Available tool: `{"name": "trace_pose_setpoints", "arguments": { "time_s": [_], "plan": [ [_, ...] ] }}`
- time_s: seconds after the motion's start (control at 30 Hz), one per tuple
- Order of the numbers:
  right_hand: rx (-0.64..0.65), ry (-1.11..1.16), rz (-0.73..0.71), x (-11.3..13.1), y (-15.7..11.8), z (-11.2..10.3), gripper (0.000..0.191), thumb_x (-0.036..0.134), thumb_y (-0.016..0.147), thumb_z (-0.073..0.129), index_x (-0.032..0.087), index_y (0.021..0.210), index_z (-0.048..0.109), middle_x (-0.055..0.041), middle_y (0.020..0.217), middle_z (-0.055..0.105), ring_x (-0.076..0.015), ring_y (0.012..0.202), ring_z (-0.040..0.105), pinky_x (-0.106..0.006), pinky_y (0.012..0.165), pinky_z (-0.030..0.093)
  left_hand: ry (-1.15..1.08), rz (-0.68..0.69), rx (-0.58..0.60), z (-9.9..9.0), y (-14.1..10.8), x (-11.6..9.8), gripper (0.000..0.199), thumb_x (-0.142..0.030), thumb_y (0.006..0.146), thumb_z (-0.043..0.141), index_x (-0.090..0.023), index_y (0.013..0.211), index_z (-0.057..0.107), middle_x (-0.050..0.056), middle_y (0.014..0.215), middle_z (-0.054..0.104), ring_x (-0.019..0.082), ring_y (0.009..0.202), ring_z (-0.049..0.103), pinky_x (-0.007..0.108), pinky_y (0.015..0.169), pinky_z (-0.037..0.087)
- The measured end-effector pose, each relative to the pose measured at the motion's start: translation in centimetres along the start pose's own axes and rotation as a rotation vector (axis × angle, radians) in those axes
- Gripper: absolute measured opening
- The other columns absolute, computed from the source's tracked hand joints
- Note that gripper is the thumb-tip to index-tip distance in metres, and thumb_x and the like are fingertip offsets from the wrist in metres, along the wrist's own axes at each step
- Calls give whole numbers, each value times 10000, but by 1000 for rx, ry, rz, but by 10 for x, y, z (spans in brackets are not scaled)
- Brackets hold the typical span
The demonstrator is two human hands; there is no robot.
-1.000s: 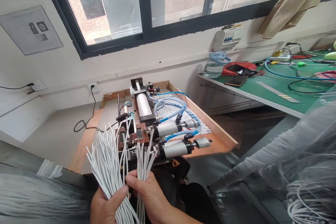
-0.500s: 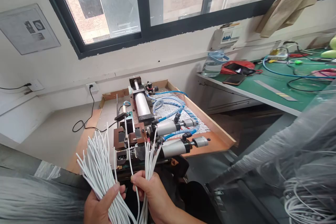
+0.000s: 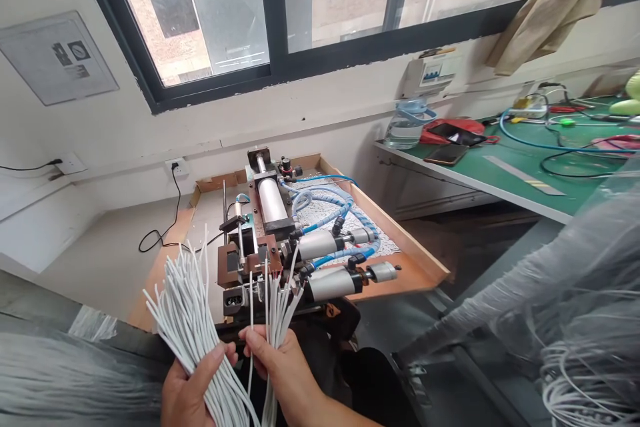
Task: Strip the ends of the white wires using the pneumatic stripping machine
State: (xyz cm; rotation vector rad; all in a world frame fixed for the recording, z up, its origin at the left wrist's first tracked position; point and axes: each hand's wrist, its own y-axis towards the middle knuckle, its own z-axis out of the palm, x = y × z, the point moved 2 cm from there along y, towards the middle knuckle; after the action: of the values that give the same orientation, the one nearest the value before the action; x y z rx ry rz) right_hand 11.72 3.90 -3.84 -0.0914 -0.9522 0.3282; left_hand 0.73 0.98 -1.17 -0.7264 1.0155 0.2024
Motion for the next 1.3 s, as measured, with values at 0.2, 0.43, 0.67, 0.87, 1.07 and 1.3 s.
{"name": "trace_pose_setpoints", "arguments": {
  "time_s": [0.2, 0.43, 0.67, 0.87, 1.07, 1.3],
  "plan": [
    [-114, 80, 91, 3, 12, 1, 262, 360, 597, 646, 102, 639, 626, 41, 477, 426, -55, 422, 315, -183, 417, 217, 13, 12, -35, -4, 9, -3, 302, -165, 436, 771, -117, 707, 645, 92, 610, 676, 200, 589, 629, 277, 560, 505],
    [-146, 204, 212, 7, 16, 11, 258, 351, 566, 670, 99, 592, 620, 38, 450, 434, -47, 399, 316, -178, 399, 226, 36, 115, -29, 2, 10, -6, 339, -149, 429, 770, -128, 735, 626, 59, 591, 672, 176, 544, 617, 256, 541, 499],
    [23, 198, 165, 12, 5, 15, 287, 352, 502, 732, 108, 611, 629, 27, 500, 509, -76, 462, 422, -204, 485, 344, 76, 165, 78, 6, 7, 1, 331, -145, 475, 745, -130, 783, 625, 36, 630, 676, 190, 561, 615, 308, 581, 499],
    [107, -50, -13, 8, -3, 3, 203, 288, 552, 718, 127, 663, 661, 13, 559, 573, -123, 567, 481, -237, 591, 369, 25, 151, 120, 15, -3, -1, 385, -164, 492, 734, -143, 864, 635, 46, 741, 690, 249, 734, 626, 328, 647, 493],
    [-37, -20, -17, 2, -1, -6, 221, 345, 595, 679, 132, 617, 625, 22, 486, 520, -87, 459, 386, -216, 478, 300, 71, 126, 38, 8, 3, -2, 269, -173, 454, 754, -111, 689, 639, 52, 571, 660, 178, 526, 603, 262, 508, 488],
    [-92, 45, 45, 8, 6, -5, 185, 286, 600, 645, 103, 599, 620, 38, 452, 447, -58, 407, 328, -198, 423, 224, 35, 128, 16, 6, 9, -4, 307, -149, 445, 756, -126, 725, 630, 45, 575, 665, 172, 522, 608, 254, 499, 493]
  ]
}}
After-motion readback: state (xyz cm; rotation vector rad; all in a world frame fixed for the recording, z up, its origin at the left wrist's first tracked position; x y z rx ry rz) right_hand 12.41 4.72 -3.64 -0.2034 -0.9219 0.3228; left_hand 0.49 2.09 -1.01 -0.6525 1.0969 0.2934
